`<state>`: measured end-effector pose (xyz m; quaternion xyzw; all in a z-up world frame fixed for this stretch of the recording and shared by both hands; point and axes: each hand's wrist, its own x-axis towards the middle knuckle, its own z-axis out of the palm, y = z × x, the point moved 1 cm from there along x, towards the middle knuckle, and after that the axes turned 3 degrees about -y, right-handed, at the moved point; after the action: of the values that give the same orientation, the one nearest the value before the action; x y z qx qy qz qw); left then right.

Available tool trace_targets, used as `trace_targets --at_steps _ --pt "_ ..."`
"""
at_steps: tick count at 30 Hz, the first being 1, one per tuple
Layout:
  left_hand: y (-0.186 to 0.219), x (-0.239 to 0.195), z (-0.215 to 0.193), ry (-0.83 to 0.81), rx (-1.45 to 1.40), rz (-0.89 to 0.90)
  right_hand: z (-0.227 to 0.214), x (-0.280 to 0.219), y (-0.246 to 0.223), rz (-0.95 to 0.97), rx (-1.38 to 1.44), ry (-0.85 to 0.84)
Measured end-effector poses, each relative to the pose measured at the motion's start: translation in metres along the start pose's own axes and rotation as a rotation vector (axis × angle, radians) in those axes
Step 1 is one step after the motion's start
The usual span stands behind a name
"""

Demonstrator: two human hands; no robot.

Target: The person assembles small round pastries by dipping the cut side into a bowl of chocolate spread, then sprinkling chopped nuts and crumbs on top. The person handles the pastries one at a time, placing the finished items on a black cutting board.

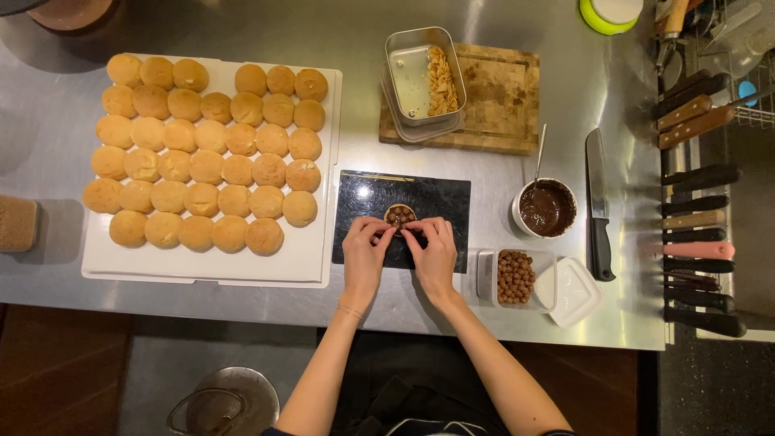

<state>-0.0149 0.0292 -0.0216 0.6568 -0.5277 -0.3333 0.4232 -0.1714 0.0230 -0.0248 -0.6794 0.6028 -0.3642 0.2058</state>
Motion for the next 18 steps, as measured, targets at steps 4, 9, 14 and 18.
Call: trace_targets --at_steps 4,9,14,18 --pt "0.003 0.001 -0.002 0.003 -0.001 0.004 -0.004 -0.001 -0.002 0.012 0.005 0.004" --pt "0.035 0.0 -0.019 0.092 -0.18 -0.161 -0.029 0.006 -0.026 -0.01 0.174 0.08" --pt "0.041 0.001 -0.007 0.04 -0.613 -0.429 -0.053 0.007 -0.065 0.018 0.449 -0.055" --pt "0.05 0.018 0.001 -0.056 -0.596 -0.442 -0.055 0.021 -0.058 -0.027 0.383 0.065"
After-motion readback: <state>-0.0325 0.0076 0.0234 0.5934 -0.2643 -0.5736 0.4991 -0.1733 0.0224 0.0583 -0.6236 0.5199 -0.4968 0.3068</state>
